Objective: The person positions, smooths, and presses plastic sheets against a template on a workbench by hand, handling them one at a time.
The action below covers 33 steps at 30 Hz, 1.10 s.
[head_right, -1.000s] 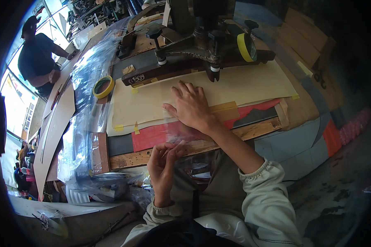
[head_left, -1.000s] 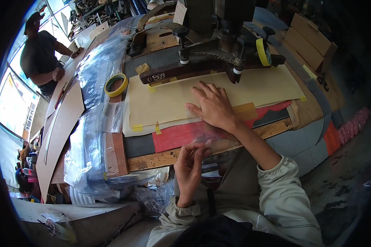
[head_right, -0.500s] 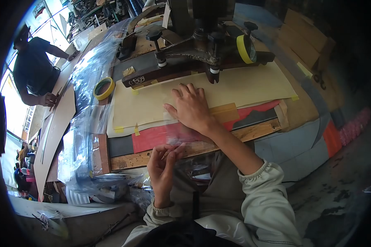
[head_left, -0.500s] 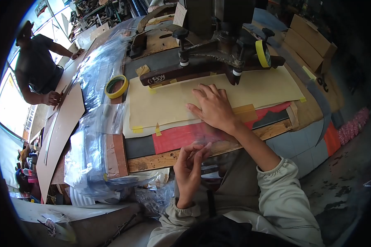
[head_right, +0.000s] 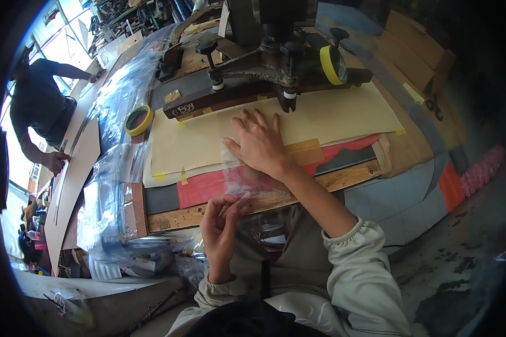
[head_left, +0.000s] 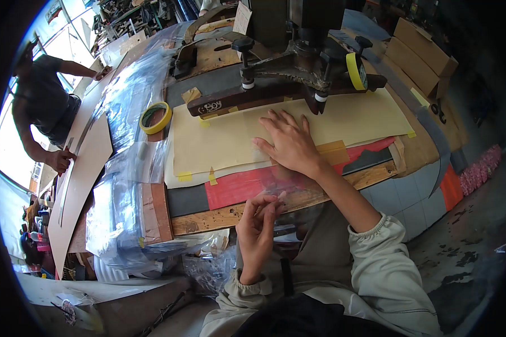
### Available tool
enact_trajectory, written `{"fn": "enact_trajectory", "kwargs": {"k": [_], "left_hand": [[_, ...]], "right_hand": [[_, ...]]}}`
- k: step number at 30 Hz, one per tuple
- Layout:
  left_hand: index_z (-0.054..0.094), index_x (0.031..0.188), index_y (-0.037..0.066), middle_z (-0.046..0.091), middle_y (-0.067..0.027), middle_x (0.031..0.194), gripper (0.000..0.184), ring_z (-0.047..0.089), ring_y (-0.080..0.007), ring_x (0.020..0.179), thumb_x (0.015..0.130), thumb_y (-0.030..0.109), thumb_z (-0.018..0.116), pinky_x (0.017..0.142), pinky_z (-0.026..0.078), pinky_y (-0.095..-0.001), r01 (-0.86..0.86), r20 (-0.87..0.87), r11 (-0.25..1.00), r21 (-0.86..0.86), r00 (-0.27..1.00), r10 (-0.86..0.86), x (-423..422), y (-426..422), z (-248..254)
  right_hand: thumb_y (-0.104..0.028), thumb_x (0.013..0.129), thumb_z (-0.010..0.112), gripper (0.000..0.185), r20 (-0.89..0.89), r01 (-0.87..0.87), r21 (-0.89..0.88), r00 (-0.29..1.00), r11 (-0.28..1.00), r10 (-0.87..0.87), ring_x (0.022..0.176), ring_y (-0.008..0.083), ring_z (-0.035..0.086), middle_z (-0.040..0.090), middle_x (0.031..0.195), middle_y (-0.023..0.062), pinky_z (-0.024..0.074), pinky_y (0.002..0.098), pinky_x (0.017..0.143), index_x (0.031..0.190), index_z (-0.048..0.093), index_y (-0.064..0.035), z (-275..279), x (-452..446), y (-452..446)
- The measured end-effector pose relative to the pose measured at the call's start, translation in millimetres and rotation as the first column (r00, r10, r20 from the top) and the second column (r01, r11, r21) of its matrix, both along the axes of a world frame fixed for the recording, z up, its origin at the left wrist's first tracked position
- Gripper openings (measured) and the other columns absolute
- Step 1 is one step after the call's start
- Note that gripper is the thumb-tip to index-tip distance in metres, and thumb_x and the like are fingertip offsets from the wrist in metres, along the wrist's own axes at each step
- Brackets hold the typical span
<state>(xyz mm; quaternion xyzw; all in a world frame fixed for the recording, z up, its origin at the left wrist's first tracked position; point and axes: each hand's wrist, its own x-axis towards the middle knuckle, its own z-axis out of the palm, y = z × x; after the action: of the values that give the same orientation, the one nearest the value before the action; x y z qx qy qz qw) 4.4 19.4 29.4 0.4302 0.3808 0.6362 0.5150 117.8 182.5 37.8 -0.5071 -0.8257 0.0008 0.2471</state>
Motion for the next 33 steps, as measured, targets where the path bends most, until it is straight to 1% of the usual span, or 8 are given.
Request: {"fn": "enact_trajectory", "kwargs": {"k": [3,6,9,12,21,24,27,33], "left_hand": [[0.05,0.112,-0.007,0.061,-0.0146,0.115,0.015,0.061,-0.0197,0.11,0.098,-0.002,0.047,0.093,0.052,-0.0288,0.002,-0.013,1.0,-0.006,1.0,-0.002,-0.5,0.0,-0.3],[0.05,0.112,-0.007,0.061,-0.0146,0.115,0.015,0.062,-0.0168,0.107,0.098,-0.001,0.048,0.092,0.052,-0.0276,0.002,-0.025,1.0,-0.011,1.0,-0.003,-1.2,-0.1,-1.6],[0.051,0.112,-0.007,0.061,-0.0136,0.114,0.015,0.062,-0.0155,0.105,0.098,-0.001,0.048,0.091,0.052,-0.0269,-0.005,-0.036,1.0,-0.002,0.999,0.005,-0.8,-0.2,-1.7],[0.051,0.112,-0.007,0.06,-0.012,0.113,0.016,0.062,-0.0166,0.106,0.098,-0.001,0.048,0.091,0.052,-0.0273,-0.004,-0.053,1.0,-0.001,0.999,0.004,-1.6,-0.5,0.1],[0.05,0.112,-0.009,0.057,-0.0113,0.112,0.016,0.06,-0.0209,0.112,0.097,-0.004,0.048,0.094,0.052,-0.0288,-0.007,-0.022,1.0,-0.015,1.0,0.007,0.0,0.0,-0.4],[0.05,0.111,-0.008,0.058,-0.0117,0.112,0.016,0.061,-0.0202,0.111,0.097,-0.003,0.048,0.094,0.052,-0.0288,-0.013,-0.029,1.0,-0.015,1.0,0.012,0.4,-0.3,0.5],[0.05,0.112,-0.008,0.06,-0.0124,0.112,0.016,0.061,-0.0192,0.11,0.098,-0.002,0.047,0.094,0.052,-0.0293,-0.003,-0.05,1.0,-0.017,0.999,0.002,0.3,-0.6,-0.1],[0.05,0.113,-0.006,0.061,-0.0125,0.111,0.016,0.062,-0.0158,0.103,0.099,0.001,0.047,0.093,0.051,-0.0279,-0.005,-0.088,1.0,0.0,0.996,0.005,-1.1,-1.5,-1.6]], "right_hand": [[-0.048,0.091,0.053,0.056,-0.007,-0.001,-0.006,1.0,1.0,0.001,0.131,0.0361,0.041,0.048,0.139,0.0185,0.0289,0.0675,0.101,0.126,0.053,-0.0039,0.8,0.2,0.3],[-0.049,0.092,0.052,0.056,0.034,0.022,-0.062,0.999,0.998,-0.02,0.135,0.0339,0.038,0.045,0.143,0.016,0.0275,0.0646,0.103,0.13,0.051,-0.0073,5.9,0.0,-1.2],[-0.049,0.093,0.052,0.055,0.038,0.026,-0.059,0.999,0.998,-0.024,0.135,0.0338,0.038,0.046,0.142,0.016,0.0282,0.0644,0.103,0.13,0.051,-0.0073,6.0,-0.1,-1.3],[-0.048,0.091,0.053,0.056,-0.003,-0.005,-0.02,1.0,1.0,0.005,0.132,0.0352,0.04,0.046,0.141,0.0176,0.0306,0.0671,0.1,0.126,0.053,-0.0038,1.6,0.4,0.5],[-0.047,0.09,0.054,0.055,0.01,-0.008,-0.004,1.0,1.0,0.008,0.131,0.0348,0.041,0.047,0.139,0.0181,0.031,0.0669,0.1,0.124,0.053,-0.003,1.4,1.1,0.0],[-0.049,0.093,0.051,0.054,0.056,0.017,-0.007,0.998,1.0,-0.016,0.132,0.0325,0.04,0.047,0.14,0.0158,0.0313,0.0625,0.1,0.127,0.053,-0.0075,2.3,0.6,-0.4],[-0.045,0.091,0.054,0.053,0.022,-0.01,-0.033,1.0,0.999,0.01,0.131,0.0345,0.041,0.048,0.138,0.0187,0.0316,0.066,0.099,0.123,0.054,-0.0035,4.7,0.6,-0.1],[-0.046,0.093,0.05,0.053,0.04,-0.003,0.003,0.999,1.0,0.003,0.131,0.0346,0.04,0.049,0.137,0.0193,0.0312,0.0643,0.1,0.127,0.053,-0.0048,-0.7,0.4,0.5]]}}
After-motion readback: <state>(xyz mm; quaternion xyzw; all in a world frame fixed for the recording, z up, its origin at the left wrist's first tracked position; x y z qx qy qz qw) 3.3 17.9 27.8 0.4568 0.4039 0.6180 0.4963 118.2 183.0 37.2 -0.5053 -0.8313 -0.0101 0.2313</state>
